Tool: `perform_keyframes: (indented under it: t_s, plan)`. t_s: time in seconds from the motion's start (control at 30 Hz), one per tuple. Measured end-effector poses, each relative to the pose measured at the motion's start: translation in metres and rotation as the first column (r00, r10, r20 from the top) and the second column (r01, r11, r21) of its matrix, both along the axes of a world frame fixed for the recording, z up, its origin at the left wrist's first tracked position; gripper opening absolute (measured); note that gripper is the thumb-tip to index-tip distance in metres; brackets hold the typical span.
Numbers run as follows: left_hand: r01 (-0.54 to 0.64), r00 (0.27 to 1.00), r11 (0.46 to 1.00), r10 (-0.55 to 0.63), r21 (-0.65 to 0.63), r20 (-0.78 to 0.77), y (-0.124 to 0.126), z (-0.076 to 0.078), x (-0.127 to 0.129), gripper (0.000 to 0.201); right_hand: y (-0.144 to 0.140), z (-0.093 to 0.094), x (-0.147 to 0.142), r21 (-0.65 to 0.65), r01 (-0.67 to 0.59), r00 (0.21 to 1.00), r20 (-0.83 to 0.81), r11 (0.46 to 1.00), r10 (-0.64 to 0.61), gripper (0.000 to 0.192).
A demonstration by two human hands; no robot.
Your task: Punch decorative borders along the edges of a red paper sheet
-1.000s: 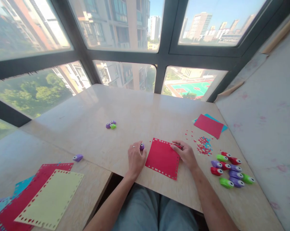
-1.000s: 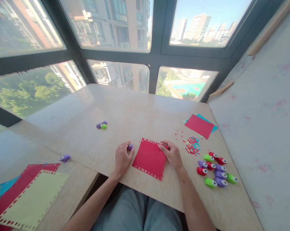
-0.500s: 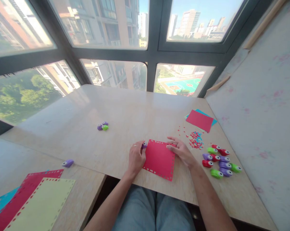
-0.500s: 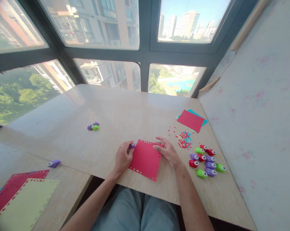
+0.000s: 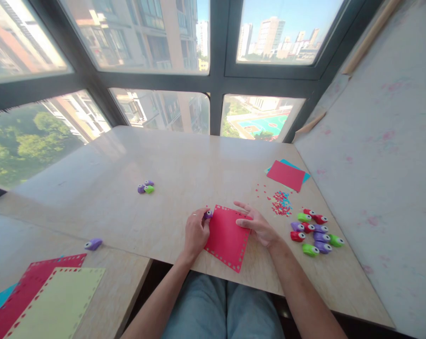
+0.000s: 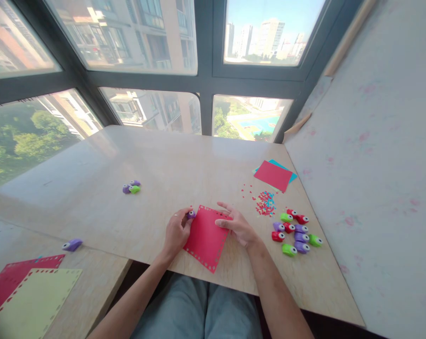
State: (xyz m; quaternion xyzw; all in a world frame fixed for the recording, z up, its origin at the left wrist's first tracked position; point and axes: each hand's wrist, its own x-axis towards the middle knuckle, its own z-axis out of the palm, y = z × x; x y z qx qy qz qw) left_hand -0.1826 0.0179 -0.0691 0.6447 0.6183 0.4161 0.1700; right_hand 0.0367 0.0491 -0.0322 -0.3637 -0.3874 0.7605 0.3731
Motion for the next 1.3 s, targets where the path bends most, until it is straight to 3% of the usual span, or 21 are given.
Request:
perform_keyframes:
  t_s: [0.2,0.33,0.53,0.63,0.73,0.9,1.03,1.17,1.3]
  plan:
    - [-0.018,0.997,0.999,0.021,-0.038,0.075,0.001,-0.004,-0.001,0.025,0.000,-0.005,-0.008,-0.034,0.035,0.999,-0.030,0.999,-0.036,0.074]
    - [-0.035,0.980,0.997,0.047,-0.064,0.192,0.001,-0.006,-0.004,0.026,0.003,-0.010,-0.009,-0.062,0.101,0.994,-0.043,0.993,-0.104,0.067]
    - [0.045,0.906,0.998,-0.021,-0.046,0.423,-0.001,-0.001,-0.007,0.026,0.005,-0.007,-0.005,-0.070,0.175,0.983,-0.053,0.982,-0.178,0.061]
    - [0.070,0.883,0.997,-0.050,-0.026,0.467,0.000,-0.003,-0.008,0.026,0.006,-0.007,-0.004,-0.023,0.180,0.983,0.047,0.983,-0.179,0.053]
    - [0.095,0.871,0.995,-0.073,-0.021,0.485,0.000,-0.004,-0.008,0.025,0.006,-0.012,-0.004,0.131,0.133,0.953,0.255,0.982,-0.163,0.041]
    - [0.112,0.894,0.994,-0.092,-0.018,0.437,-0.001,-0.003,-0.007,0.025,0.009,-0.024,0.000,0.383,0.022,0.832,0.505,0.924,-0.229,0.036]
    - [0.124,0.928,0.992,-0.105,-0.029,0.356,-0.001,-0.004,-0.007,0.026,0.013,-0.027,0.005,0.435,-0.030,0.775,0.579,0.900,-0.253,0.040]
    - [0.133,0.972,0.991,-0.125,-0.029,0.201,0.000,-0.006,-0.005,0.026,0.012,-0.019,0.006,0.330,0.075,0.833,0.498,0.941,-0.241,0.063]
    - [0.145,0.988,0.989,-0.146,0.010,0.049,0.000,-0.007,-0.003,0.029,0.007,-0.006,0.005,0.078,0.156,0.956,0.238,0.985,-0.171,0.081]
